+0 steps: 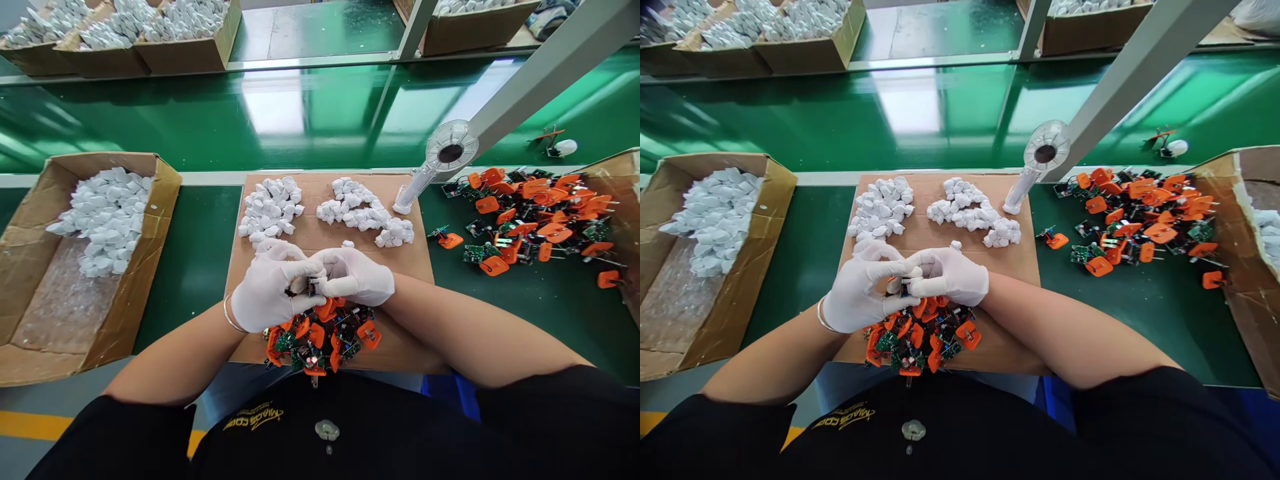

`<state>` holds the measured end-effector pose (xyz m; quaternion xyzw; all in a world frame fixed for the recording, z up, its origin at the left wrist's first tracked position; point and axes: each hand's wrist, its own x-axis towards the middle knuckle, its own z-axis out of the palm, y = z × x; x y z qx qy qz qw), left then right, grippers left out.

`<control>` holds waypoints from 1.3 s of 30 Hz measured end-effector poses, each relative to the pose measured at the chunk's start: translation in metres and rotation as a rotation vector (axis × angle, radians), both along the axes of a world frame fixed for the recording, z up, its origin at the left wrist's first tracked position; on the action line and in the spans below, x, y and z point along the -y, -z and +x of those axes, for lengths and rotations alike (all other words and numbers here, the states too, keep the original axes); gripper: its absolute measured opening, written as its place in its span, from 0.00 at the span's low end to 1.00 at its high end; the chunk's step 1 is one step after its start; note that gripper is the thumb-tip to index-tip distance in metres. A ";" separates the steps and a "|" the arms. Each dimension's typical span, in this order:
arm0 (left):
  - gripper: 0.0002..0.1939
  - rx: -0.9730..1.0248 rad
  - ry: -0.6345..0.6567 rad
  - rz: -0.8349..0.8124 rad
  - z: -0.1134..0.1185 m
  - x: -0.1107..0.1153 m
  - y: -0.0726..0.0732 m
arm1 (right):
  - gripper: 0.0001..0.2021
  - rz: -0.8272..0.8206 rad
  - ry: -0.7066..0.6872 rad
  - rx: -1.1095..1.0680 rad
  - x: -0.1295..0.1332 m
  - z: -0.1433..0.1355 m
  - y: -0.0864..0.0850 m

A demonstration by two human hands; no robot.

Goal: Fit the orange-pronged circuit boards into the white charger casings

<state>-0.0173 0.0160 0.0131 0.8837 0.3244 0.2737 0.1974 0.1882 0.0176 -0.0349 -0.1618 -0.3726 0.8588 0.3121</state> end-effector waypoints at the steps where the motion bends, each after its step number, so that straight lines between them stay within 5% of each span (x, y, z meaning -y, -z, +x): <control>1: 0.16 -0.013 -0.002 0.011 0.001 0.001 0.000 | 0.18 0.026 -0.004 0.028 0.000 0.000 0.000; 17: 0.17 0.099 0.001 0.111 0.003 0.005 0.005 | 0.18 0.029 0.032 0.065 0.006 -0.002 -0.005; 28: 0.17 0.034 -0.025 0.005 0.003 0.005 0.007 | 0.16 0.092 0.127 0.132 0.008 -0.002 -0.011; 34: 0.15 0.012 -0.062 0.136 0.007 0.009 0.007 | 0.13 0.162 0.144 0.187 0.008 -0.004 -0.014; 39: 0.15 0.013 -0.095 0.090 0.008 0.011 0.005 | 0.18 0.103 0.163 0.136 0.008 -0.004 -0.011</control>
